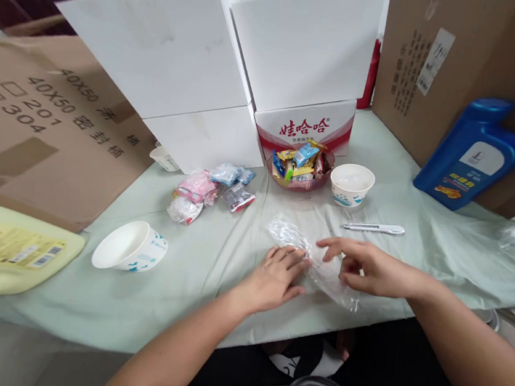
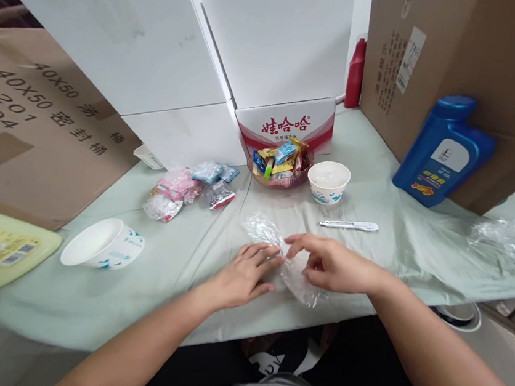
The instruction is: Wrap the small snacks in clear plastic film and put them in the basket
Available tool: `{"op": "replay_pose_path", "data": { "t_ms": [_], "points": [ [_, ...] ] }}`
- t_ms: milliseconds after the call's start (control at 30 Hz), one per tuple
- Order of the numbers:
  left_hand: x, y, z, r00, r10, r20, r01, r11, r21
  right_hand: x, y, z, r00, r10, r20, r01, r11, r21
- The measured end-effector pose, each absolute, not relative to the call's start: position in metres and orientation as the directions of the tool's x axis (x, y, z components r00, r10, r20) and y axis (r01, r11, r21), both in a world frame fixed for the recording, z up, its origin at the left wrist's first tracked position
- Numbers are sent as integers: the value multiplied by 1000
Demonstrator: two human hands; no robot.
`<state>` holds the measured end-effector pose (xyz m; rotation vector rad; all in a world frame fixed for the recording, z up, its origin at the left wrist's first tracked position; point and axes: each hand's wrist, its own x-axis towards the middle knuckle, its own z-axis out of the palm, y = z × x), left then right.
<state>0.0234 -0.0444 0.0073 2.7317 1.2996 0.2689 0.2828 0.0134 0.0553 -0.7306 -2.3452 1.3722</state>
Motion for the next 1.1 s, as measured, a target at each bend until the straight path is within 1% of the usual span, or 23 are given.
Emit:
{"op": "replay_pose_path", "data": {
  "t_ms": [33,100,133,167,200,267,333,367,433,533,600,633,667,700,733,767,800,833,867,900,967,1033,1100],
  "points": [
    [25,-46,8,673,734,90,710,-675,203,283,10,58,-875,483,2,188,345,-920],
    [25,-46,10,764,642,60,602,-744,289,282,9,60,-944,330,-31,79,134,-988],
    [24,-46,11,794,606,51,559,-760,332,281,10,60,-956,293,-31,36,11,-999],
    [24,-45,12,811,583,44,528,-763,373,278,13,58,-955,298,-20,-12,-104,-995],
    [23,-44,12,817,575,41,510,-754,415,275,17,56,-938,346,-7,-67,-203,-977],
    [21,-42,10,797,601,55,494,-702,513,267,28,49,-853,521,-21,-181,-335,-925],
    [19,-40,5,746,661,81,476,-614,629,258,39,41,-723,681,-116,-253,-417,-873],
    [17,-40,3,718,690,89,459,-566,685,253,44,36,-657,732,-180,-267,-449,-853],
    [15,-40,-1,674,734,82,435,-484,760,244,51,29,-546,783,-299,-253,-494,-832],
    [14,-39,-1,674,736,61,450,-476,756,238,56,20,-465,793,-394,-204,-529,-824],
    [16,-38,3,709,704,43,478,-524,705,240,59,17,-432,825,-364,-153,-465,-872],
    [17,-38,5,723,690,31,489,-543,683,243,60,16,-380,873,-306,-103,-369,-924],
    [18,-37,6,732,681,19,498,-555,666,247,61,16,-298,932,-205,-24,-222,-975],
    [19,-37,8,736,677,9,507,-559,656,251,62,16,-210,976,-54,87,-37,-996],
    [20,-37,9,734,680,4,514,-558,651,255,62,16,-152,980,128,215,159,-964],
    [20,-37,10,731,682,0,519,-557,648,258,61,16,-153,941,301,332,336,-882],
    [21,-36,10,730,683,-4,525,-557,644,259,59,16,-218,878,427,419,479,-772],
    [21,-36,11,730,683,-7,529,-559,639,259,56,14,-330,809,486,471,588,-658],
    [20,-36,12,732,682,-8,532,-563,633,257,52,12,-460,747,480,501,664,-554],
    [20,-37,12,734,679,-7,533,-570,625,254,47,9,-578,702,417,527,711,-465],
    [19,-37,13,745,667,14,522,-595,611,247,37,1,-716,660,225,585,744,-323],
    [19,-37,12,752,655,72,490,-630,602,240,31,-6,-749,657,83,624,742,-244],
    [18,-38,10,749,642,166,447,-673,589,237,28,-10,-749,661,42,637,736,-229]
  ]
}}
